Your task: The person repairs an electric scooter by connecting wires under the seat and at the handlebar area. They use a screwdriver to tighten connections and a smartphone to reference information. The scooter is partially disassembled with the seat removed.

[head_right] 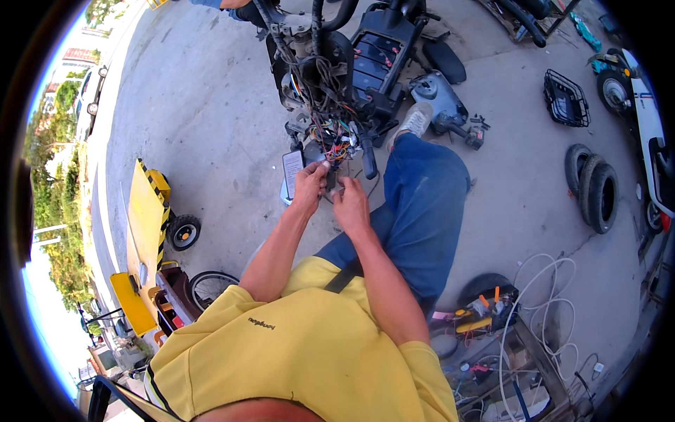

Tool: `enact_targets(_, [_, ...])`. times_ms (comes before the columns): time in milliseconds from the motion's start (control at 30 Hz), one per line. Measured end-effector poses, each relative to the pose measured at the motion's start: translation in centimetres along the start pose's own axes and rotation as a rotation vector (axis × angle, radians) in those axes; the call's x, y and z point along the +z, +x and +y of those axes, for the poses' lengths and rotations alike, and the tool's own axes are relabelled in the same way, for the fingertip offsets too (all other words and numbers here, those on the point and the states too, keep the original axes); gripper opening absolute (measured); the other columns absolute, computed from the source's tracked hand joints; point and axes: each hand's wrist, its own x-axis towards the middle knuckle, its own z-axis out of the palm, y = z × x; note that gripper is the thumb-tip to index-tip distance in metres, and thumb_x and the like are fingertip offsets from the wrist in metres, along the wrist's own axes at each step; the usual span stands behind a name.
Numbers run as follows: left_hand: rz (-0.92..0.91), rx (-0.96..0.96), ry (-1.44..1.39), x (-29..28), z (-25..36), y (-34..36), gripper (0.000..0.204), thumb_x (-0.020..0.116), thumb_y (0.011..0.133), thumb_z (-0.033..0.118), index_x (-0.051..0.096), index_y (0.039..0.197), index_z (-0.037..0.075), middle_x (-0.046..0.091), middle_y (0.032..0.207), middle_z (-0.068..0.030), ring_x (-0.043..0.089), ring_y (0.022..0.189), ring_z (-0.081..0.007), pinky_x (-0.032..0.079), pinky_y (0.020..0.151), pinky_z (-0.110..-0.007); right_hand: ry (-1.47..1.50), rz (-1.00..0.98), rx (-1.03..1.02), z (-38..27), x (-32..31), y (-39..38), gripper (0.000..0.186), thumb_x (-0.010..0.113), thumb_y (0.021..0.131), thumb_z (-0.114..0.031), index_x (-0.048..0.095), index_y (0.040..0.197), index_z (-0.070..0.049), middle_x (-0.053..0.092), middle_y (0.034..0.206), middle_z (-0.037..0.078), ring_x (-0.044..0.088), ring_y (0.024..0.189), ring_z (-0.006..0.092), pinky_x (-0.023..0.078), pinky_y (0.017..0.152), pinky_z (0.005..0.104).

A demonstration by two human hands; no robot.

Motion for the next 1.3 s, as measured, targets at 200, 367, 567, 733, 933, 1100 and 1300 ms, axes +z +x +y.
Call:
enact_targets(200, [-0.002, -0.009, 0.030, 0.5, -0.5, 0.3, 0.013, 0.071, 0.100, 0.019, 0.066, 0.102, 0.007, 0.048, 0.072, 0.0084, 0.039, 0.057, -0.0025, 0.028, 0.047, -0.022, -0.045, 0.022, -0.070, 0.1, 0.0, -0.4, 0.035, 0.072, 0.090, -0.007, 0.064, 0.123, 0.002, 0.067, 0.113, 0.019, 0.072, 0.090, 0.0302, 0.058, 0.081, 0.0411])
enact_targets(367, [-0.022, -0.077, -0.094, 0.3, -0.7, 0.7, 0.012, 0.069, 0.100, 0.015, 0.059, 0.095, 0.010, 0.049, 0.075, 0.0063, 0.040, 0.057, -0.0039, 0.027, 0.046, -0.022, -0.036, 0.041, 0.001, -0.8, -0.5, -0.7, 0.038, 0.072, 0.091, -0.008, 0.064, 0.127, 0.000, 0.065, 0.119, 0.017, 0.071, 0.096, 0.0291, 0.057, 0.083, 0.0403])
enact_targets(567, [-0.019, -0.201, -0.241, 0.3, -0.8, 0.7, 0.015, 0.067, 0.100, 0.014, 0.055, 0.091, 0.012, 0.049, 0.076, 0.0035, 0.040, 0.057, -0.0052, 0.026, 0.046, -0.022, 0.016, 0.033, 0.049, -1.2, -0.8, -0.8, 0.038, 0.071, 0.092, -0.008, 0.064, 0.129, 0.000, 0.065, 0.123, 0.016, 0.071, 0.097, 0.0285, 0.058, 0.082, 0.0395])
enact_targets(733, [-0.030, -0.252, -0.263, 0.1, -0.9, 0.7, 0.016, 0.065, 0.101, 0.015, 0.055, 0.090, 0.012, 0.050, 0.076, 0.0027, 0.039, 0.057, -0.0057, 0.026, 0.045, -0.023, 0.024, 0.036, 0.036, -0.9, -0.7, -0.6, 0.036, 0.072, 0.092, -0.008, 0.064, 0.127, 0.001, 0.065, 0.121, 0.017, 0.071, 0.095, 0.0285, 0.058, 0.080, 0.0391])
enact_targets(933, [-0.048, -0.270, -0.265, -0.5, -1.3, 1.1, 0.014, 0.064, 0.102, 0.017, 0.057, 0.092, 0.010, 0.050, 0.076, 0.0033, 0.039, 0.058, -0.0058, 0.027, 0.046, -0.023, 0.020, 0.070, 0.030, -0.9, -0.8, -0.6, 0.033, 0.072, 0.092, -0.008, 0.066, 0.123, 0.002, 0.066, 0.115, 0.017, 0.071, 0.093, 0.0291, 0.058, 0.079, 0.0392])
enact_targets(1100, [-0.019, -0.216, -0.185, -0.5, -0.9, 0.2, 0.016, 0.068, 0.101, 0.022, 0.064, 0.097, 0.008, 0.051, 0.077, 0.0042, 0.039, 0.058, -0.0051, 0.027, 0.046, -0.022, 0.018, 0.079, 0.022, -0.7, -0.7, -0.5, 0.032, 0.072, 0.092, -0.008, 0.067, 0.122, 0.002, 0.066, 0.111, 0.017, 0.071, 0.092, 0.0294, 0.058, 0.079, 0.0394])
enact_targets(1300, [-0.056, -0.154, 0.057, 0.7, 0.5, -1.0, 0.022, 0.079, 0.094, 0.026, 0.067, 0.092, 0.007, 0.050, 0.071, 0.0066, 0.041, 0.057, -0.0039, 0.028, 0.046, -0.023, 0.035, 0.010, 0.070, -1.0, -1.1, -0.6, 0.034, 0.070, 0.093, -0.010, 0.064, 0.126, -0.002, 0.064, 0.121, 0.017, 0.070, 0.104, 0.0353, 0.055, 0.090, 0.0452])
